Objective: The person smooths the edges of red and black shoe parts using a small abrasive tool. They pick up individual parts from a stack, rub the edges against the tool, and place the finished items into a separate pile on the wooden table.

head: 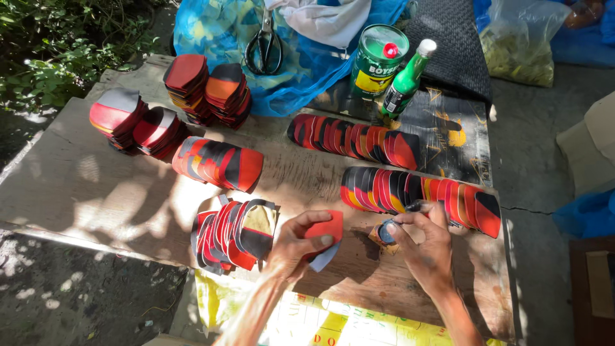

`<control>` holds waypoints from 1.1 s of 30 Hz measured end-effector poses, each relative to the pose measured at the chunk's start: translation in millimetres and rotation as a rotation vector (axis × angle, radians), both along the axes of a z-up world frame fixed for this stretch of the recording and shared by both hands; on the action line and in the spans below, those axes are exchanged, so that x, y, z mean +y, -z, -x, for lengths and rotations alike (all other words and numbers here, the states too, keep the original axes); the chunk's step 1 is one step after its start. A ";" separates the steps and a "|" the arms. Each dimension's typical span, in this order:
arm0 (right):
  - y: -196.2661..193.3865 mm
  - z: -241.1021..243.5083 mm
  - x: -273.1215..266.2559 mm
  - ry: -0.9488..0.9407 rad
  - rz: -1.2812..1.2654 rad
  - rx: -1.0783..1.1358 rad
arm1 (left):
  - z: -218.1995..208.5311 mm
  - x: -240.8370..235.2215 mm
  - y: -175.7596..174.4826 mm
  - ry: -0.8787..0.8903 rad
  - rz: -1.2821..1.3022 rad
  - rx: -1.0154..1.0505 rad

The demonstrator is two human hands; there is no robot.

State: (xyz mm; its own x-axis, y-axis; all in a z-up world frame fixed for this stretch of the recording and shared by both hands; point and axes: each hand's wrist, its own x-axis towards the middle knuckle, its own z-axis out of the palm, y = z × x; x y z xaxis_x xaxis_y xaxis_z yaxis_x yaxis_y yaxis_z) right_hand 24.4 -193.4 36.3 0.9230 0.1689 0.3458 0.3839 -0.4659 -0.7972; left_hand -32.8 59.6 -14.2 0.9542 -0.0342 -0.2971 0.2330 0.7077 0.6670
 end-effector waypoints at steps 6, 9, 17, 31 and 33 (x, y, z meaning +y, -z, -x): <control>23.4 -2.2 23.5 -0.273 -0.836 0.444 | -15.8 -39.3 -12.7 -0.001 0.318 -0.079; 25.1 -0.2 25.1 -0.279 -0.851 0.551 | -16.8 -45.1 -16.4 0.017 0.341 -0.122; 11.0 4.5 28.6 -0.217 -0.718 0.552 | -17.1 -47.3 -13.4 0.044 0.321 -0.148; 10.3 -6.9 23.0 -0.227 -0.798 0.561 | -15.3 -42.4 -13.7 0.133 0.295 -0.160; 14.3 -7.8 24.5 -0.218 -0.734 0.545 | -17.7 -42.9 -11.4 0.138 0.281 -0.170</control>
